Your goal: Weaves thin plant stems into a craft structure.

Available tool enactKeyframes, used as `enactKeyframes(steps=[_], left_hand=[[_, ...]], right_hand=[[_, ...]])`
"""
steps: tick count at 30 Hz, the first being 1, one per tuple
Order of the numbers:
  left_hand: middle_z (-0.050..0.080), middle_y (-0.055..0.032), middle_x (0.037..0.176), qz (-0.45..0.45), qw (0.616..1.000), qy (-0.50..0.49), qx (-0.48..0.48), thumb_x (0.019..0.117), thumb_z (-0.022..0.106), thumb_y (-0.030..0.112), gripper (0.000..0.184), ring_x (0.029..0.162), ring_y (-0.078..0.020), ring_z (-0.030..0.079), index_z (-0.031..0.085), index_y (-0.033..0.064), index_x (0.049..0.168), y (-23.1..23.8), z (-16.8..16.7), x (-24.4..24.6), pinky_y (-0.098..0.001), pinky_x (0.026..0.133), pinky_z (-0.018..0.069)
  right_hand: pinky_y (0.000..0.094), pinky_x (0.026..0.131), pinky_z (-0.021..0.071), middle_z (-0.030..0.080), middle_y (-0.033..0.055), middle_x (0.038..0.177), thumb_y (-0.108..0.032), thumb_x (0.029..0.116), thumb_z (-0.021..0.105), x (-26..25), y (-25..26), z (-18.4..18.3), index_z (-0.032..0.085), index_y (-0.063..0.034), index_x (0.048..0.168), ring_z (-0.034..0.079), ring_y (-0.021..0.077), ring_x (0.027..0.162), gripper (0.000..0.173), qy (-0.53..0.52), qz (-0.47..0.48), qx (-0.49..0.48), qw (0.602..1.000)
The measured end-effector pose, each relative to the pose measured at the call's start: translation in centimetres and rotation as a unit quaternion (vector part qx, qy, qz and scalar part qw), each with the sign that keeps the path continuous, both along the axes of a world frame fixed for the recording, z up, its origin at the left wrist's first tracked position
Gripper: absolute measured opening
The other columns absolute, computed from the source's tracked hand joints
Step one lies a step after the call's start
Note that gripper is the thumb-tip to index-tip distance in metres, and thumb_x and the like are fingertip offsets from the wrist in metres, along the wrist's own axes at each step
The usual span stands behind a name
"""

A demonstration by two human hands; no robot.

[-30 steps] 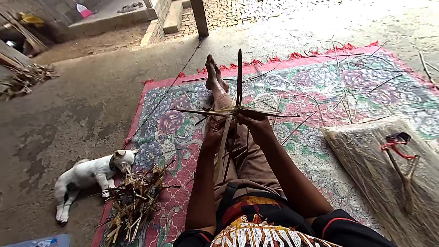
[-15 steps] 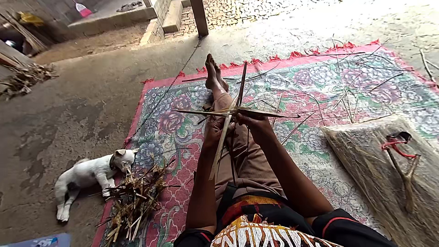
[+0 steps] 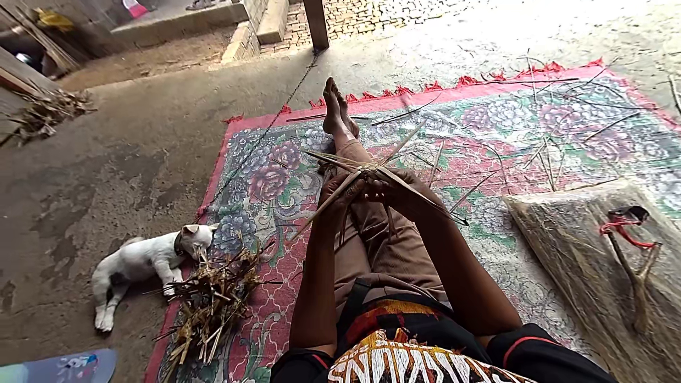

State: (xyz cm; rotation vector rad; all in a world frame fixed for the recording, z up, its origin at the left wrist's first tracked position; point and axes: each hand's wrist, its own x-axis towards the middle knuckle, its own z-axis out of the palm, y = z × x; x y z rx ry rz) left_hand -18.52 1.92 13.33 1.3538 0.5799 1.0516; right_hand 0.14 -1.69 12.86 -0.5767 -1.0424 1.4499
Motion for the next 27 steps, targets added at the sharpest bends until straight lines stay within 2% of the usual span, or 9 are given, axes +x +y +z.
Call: enactKeyframes(steps=[2, 5, 7, 10, 14, 19, 22, 24, 27], left_hand=[[0.071, 0.0008, 0.092, 0.015, 1.000, 0.004, 0.015, 0.0995, 0.062, 0.005, 0.015, 0.075, -0.0056, 0.067, 0.070, 0.0105, 0.111, 0.0, 0.1, -0.1, -0.0227, 0.070, 0.0595], [0.072, 0.0009, 0.107, 0.049, 0.993, 0.025, 0.102, 0.0949, 0.066, -0.003, 0.024, 0.092, -0.0056, 0.068, 0.071, 0.0069, 0.116, 0.0, -0.1, 0.0, -0.0243, 0.083, 0.0589], [0.074, 0.0008, 0.105, 0.074, 0.990, 0.007, 0.122, 0.0923, 0.070, -0.002, 0.021, 0.090, -0.0046, 0.069, 0.073, 0.0051, 0.112, -0.3, 0.3, 0.6, -0.0225, 0.081, 0.0591], [0.075, 0.0022, 0.102, 0.089, 0.990, -0.020, 0.109, 0.0926, 0.071, 0.001, 0.020, 0.081, -0.0027, 0.068, 0.075, 0.0094, 0.111, -1.1, 0.8, 1.0, -0.0189, 0.070, 0.0581], [0.074, 0.0004, 0.098, 0.073, 0.993, -0.029, 0.087, 0.0951, 0.068, 0.000, 0.020, 0.074, -0.0049, 0.067, 0.073, 0.0079, 0.112, -1.3, 1.2, 1.2, -0.0210, 0.066, 0.0578], [0.074, -0.0020, 0.095, 0.063, 0.995, -0.031, 0.067, 0.0959, 0.067, 0.002, 0.017, 0.075, -0.0076, 0.069, 0.073, 0.0055, 0.111, -1.4, 0.9, 1.3, -0.0243, 0.068, 0.0601], [0.074, -0.0026, 0.097, 0.056, 0.996, -0.042, 0.057, 0.1015, 0.064, 0.020, 0.019, 0.078, -0.0098, 0.070, 0.072, 0.0083, 0.113, -1.4, 0.9, 1.3, -0.0277, 0.072, 0.0617], [0.074, -0.0036, 0.101, 0.067, 0.996, -0.044, 0.041, 0.1058, 0.056, 0.030, 0.027, 0.084, -0.0125, 0.072, 0.071, 0.0102, 0.116, -1.4, 1.0, 1.4, -0.0314, 0.078, 0.0624], [0.072, -0.0063, 0.109, 0.096, 0.993, -0.001, 0.062, 0.1079, 0.051, 0.017, 0.025, 0.093, -0.0155, 0.071, 0.067, 0.0050, 0.123, -1.2, 0.9, 1.8, -0.0348, 0.085, 0.0615]], right_hand=[[0.0367, 0.089, 0.0601, 0.073, 0.0013, 0.094, -0.008, 0.0951, 0.068, 0.4, 0.1, 0.1, 0.073, -0.0070, 0.109, 0.070, 0.0112, 0.087, 0.015, 0.027, 0.034, 0.007, 0.999], [0.0297, 0.084, 0.0594, 0.073, -0.0009, 0.095, -0.004, 0.0930, 0.069, 0.6, 0.0, 0.6, 0.073, -0.0085, 0.110, 0.068, 0.0076, 0.085, 0.018, 0.011, 0.022, 0.031, 0.999], [0.0263, 0.081, 0.0597, 0.074, -0.0002, 0.095, -0.002, 0.0913, 0.071, 0.5, -0.4, 1.1, 0.072, -0.0073, 0.109, 0.069, 0.0067, 0.083, 0.018, -0.009, -0.013, 0.053, 0.998], [0.0259, 0.075, 0.0604, 0.072, 0.0014, 0.090, 0.002, 0.0877, 0.072, 0.2, -0.8, 2.2, 0.071, -0.0056, 0.108, 0.068, 0.0080, 0.078, 0.022, -0.045, -0.068, 0.062, 0.995], [0.0269, 0.072, 0.0621, 0.072, 0.0000, 0.091, 0.006, 0.0873, 0.068, -0.2, -1.1, 2.6, 0.071, -0.0065, 0.109, 0.069, 0.0079, 0.077, 0.025, -0.083, -0.116, 0.071, 0.987], [0.0300, 0.068, 0.0633, 0.072, 0.0026, 0.091, 0.005, 0.0883, 0.069, -0.3, -0.9, 2.3, 0.070, -0.0044, 0.110, 0.070, 0.0111, 0.074, 0.024, -0.081, -0.121, 0.044, 0.988], [0.0244, 0.066, 0.0606, 0.073, 0.0007, 0.088, 0.001, 0.0912, 0.070, -0.6, -1.2, 2.7, 0.069, -0.0051, 0.111, 0.067, 0.0070, 0.069, 0.021, -0.117, -0.146, 0.029, 0.982], [0.0207, 0.063, 0.0571, 0.071, -0.0005, 0.086, 0.000, 0.0922, 0.069, -0.5, -1.2, 2.6, 0.068, -0.0047, 0.111, 0.063, 0.0045, 0.065, 0.020, -0.139, -0.164, 0.067, 0.974], [0.0209, 0.062, 0.0563, 0.068, -0.0006, 0.083, -0.003, 0.0934, 0.068, -0.3, -0.9, 2.1, 0.068, -0.0037, 0.110, 0.062, 0.0050, 0.065, 0.017, -0.177, -0.203, 0.097, 0.958]])
